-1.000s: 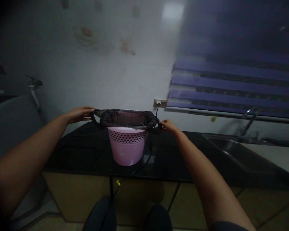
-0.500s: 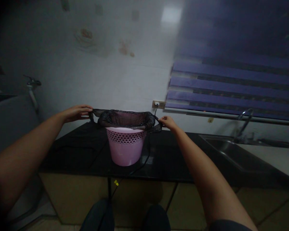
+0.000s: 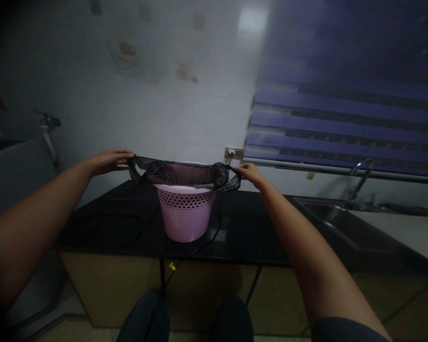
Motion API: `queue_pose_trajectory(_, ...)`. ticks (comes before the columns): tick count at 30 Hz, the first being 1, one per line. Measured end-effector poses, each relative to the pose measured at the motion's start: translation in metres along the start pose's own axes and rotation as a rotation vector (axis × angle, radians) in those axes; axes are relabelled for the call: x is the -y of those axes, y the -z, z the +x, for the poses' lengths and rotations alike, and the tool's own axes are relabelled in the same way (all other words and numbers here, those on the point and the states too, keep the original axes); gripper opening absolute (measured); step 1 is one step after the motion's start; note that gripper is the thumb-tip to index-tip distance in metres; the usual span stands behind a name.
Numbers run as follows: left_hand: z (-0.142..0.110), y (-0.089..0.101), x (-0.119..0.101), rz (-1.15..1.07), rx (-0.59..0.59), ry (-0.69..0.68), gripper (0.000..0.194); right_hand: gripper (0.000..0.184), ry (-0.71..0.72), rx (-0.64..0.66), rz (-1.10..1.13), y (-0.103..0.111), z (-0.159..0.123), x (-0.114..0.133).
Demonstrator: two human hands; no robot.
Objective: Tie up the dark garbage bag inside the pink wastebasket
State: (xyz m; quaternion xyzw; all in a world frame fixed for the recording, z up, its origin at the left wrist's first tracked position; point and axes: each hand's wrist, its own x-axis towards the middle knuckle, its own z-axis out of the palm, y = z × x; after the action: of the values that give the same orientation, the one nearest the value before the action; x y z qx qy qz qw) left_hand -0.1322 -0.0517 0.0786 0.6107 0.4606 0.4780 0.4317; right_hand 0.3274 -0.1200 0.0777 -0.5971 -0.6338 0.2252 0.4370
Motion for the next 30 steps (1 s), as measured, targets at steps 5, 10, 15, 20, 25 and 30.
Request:
queue_pose_trajectory(5,-0.001,0.002,-0.004,0.001,-0.025,0.026,0.015,0.02,-0.027,0.014,0.017,0.002,-0.001,0.003)
queue_pose_trajectory(10,-0.006,0.002,-0.009,-0.007,-0.043,0.048,0.009,0.018,0.016,0.067,0.01,0.007,-0.003,0.01)
queue_pose_trajectory(15,-0.009,0.003,-0.013,0.012,-0.048,0.048,0.013,0.007,0.017,0.091,0.098,0.012,-0.002,0.012)
queue_pose_trajectory(20,-0.004,0.009,-0.012,0.072,-0.029,0.022,0.032,0.006,-0.006,0.065,0.098,0.014,-0.002,0.018)
queue_pose_trajectory(25,0.002,0.016,-0.011,0.142,0.041,0.01,0.044,0.008,-0.01,0.027,0.068,0.017,-0.006,0.027)
queue_pose_trajectory(30,-0.003,0.013,-0.015,0.03,-0.04,-0.015,0.032,0.008,0.014,0.035,0.012,0.023,-0.005,0.03)
